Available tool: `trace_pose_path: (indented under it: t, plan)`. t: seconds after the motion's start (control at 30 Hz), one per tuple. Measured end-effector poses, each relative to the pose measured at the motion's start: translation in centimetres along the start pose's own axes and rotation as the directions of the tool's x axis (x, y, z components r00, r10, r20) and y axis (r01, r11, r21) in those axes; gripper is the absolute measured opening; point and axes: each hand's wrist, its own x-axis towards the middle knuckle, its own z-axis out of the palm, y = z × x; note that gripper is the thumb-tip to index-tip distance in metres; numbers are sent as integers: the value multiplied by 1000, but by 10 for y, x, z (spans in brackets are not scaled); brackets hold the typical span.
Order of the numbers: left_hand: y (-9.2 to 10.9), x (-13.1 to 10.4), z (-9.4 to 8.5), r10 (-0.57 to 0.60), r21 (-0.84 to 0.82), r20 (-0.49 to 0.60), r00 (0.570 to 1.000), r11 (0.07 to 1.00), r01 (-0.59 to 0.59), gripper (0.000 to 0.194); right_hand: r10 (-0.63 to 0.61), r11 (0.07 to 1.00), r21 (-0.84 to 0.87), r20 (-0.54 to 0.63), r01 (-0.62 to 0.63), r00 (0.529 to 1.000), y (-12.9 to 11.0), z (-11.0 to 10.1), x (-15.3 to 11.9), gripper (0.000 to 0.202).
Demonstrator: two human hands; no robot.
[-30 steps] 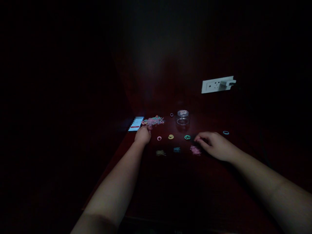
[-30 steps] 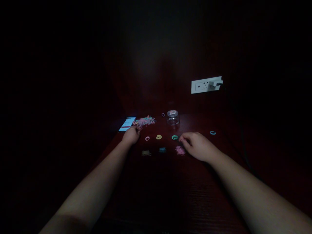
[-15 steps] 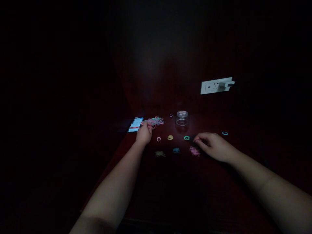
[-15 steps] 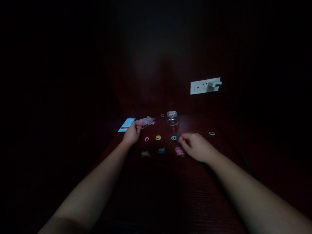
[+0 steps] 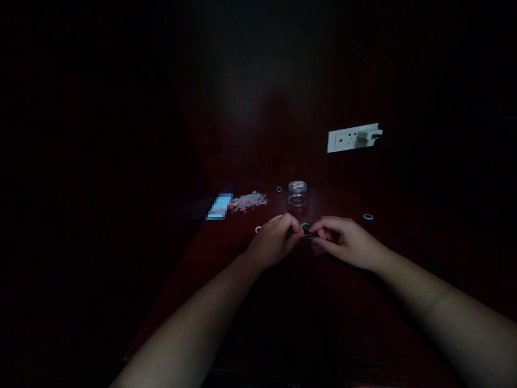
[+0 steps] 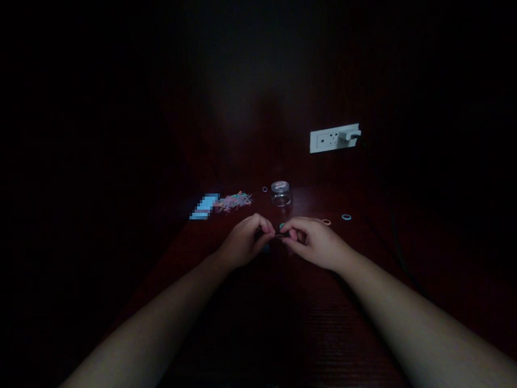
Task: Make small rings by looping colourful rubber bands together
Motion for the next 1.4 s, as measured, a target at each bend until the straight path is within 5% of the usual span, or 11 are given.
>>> trace_pose_path:
  t: [1.4]
  plan:
    - [3, -1, 0, -8, 0, 53, 999, 1000, 8, 18, 59, 998, 1, 53, -59, 997, 8, 0, -1, 24]
